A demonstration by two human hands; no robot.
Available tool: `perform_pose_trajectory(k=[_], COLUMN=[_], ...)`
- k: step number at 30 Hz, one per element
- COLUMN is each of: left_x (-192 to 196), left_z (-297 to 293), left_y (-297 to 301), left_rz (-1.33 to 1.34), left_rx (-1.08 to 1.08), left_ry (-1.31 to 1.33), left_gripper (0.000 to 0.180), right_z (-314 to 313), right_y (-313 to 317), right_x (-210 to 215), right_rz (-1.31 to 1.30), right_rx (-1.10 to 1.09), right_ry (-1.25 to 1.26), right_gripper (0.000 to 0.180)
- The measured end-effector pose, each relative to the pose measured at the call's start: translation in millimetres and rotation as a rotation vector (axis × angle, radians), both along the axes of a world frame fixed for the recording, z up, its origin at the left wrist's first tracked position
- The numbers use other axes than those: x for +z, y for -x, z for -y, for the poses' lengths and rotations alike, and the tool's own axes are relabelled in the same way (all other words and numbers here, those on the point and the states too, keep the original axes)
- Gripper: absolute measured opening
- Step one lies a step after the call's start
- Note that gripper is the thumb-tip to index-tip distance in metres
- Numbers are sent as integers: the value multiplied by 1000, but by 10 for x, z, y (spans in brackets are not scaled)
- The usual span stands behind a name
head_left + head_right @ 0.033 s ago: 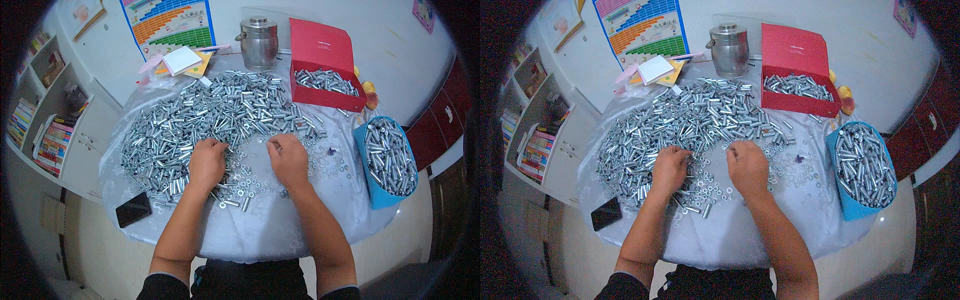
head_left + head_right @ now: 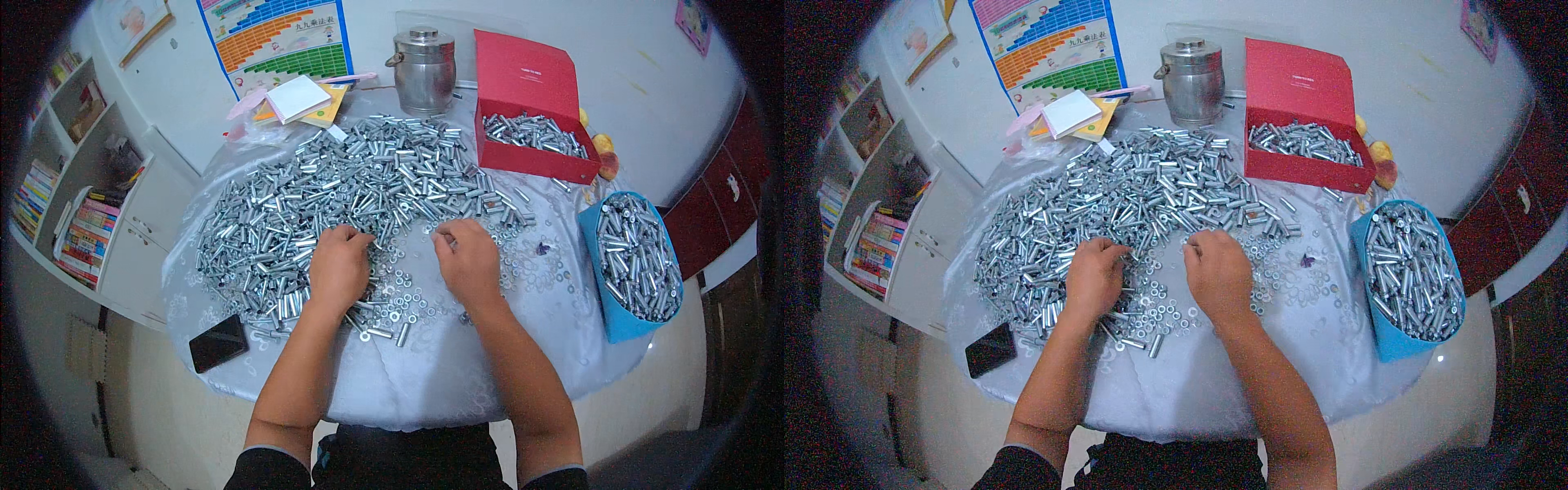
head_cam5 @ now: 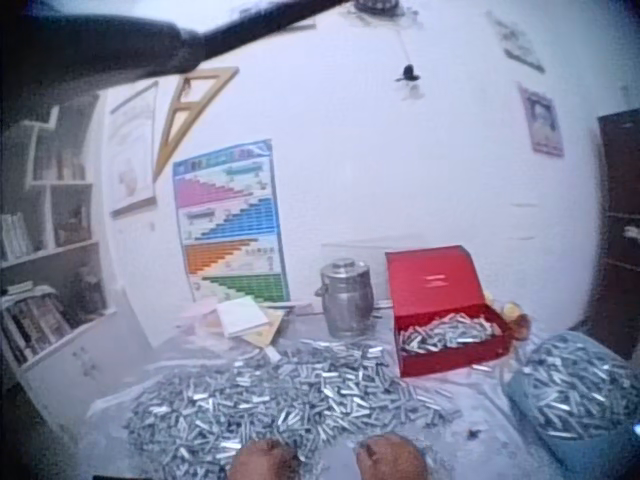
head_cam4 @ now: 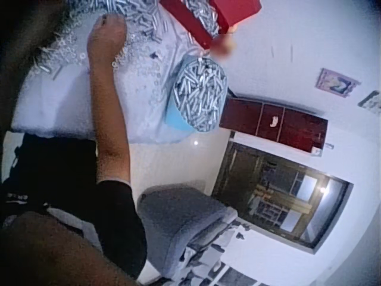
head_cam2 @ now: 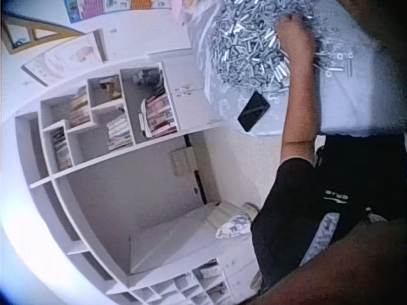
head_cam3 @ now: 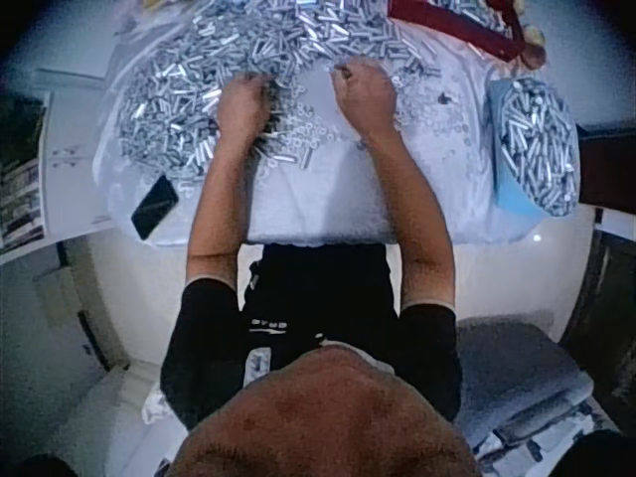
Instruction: The person repeatedly picks a metal bolt and a washer from a large pile on a table, threads the washer onto the bolt, and places the assembled unit into a blue container. The process is continuous and repetitive throughout the clip.
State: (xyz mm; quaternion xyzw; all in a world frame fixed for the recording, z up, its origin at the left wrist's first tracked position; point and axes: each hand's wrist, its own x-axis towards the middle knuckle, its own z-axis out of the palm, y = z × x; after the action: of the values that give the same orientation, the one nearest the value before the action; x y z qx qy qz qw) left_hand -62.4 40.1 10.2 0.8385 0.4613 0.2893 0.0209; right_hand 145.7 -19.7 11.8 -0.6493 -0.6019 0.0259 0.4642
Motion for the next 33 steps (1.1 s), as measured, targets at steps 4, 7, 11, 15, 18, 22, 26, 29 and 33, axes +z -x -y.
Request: perform_pose_trajectory(k=[4, 7, 11, 15, 18, 22, 26, 29, 33], left_x=[11, -11, -12, -36, -25, -1, -71, -61, 42], left_z=[-10, -12, 7, 0, 28, 73, 117, 117, 169], left_y=[-57, -53, -32, 15, -10, -55, -118, -150, -191], left_rz=[-38, -6, 48, 222, 390, 555, 839, 1084, 1265], left_rx=[0, -3, -14, -78, -73, -95, -101, -180, -158], left_ry=[-17, -26, -17, 16, 37, 148, 388, 640, 871], left_gripper=[22, 17, 15, 11, 13, 19, 30, 39, 40], right_z=[-256, -422, -559, -623, -638, -653, -567, -425, -166], right_y=[104, 196, 314, 345, 216, 22, -70, -149, -176], right_x=[-152, -201, -196, -221, -266, -252, -231, -227, 108], right_rz=[12, 42, 68, -7, 54, 135, 114, 27, -217], right_rx=[41, 45, 34, -65, -182, -157, -57, 7, 87], right_ry=[105, 205, 261, 179, 125, 246, 274, 184, 412], right_gripper=[13, 18, 21, 24, 27, 29, 27, 23, 20])
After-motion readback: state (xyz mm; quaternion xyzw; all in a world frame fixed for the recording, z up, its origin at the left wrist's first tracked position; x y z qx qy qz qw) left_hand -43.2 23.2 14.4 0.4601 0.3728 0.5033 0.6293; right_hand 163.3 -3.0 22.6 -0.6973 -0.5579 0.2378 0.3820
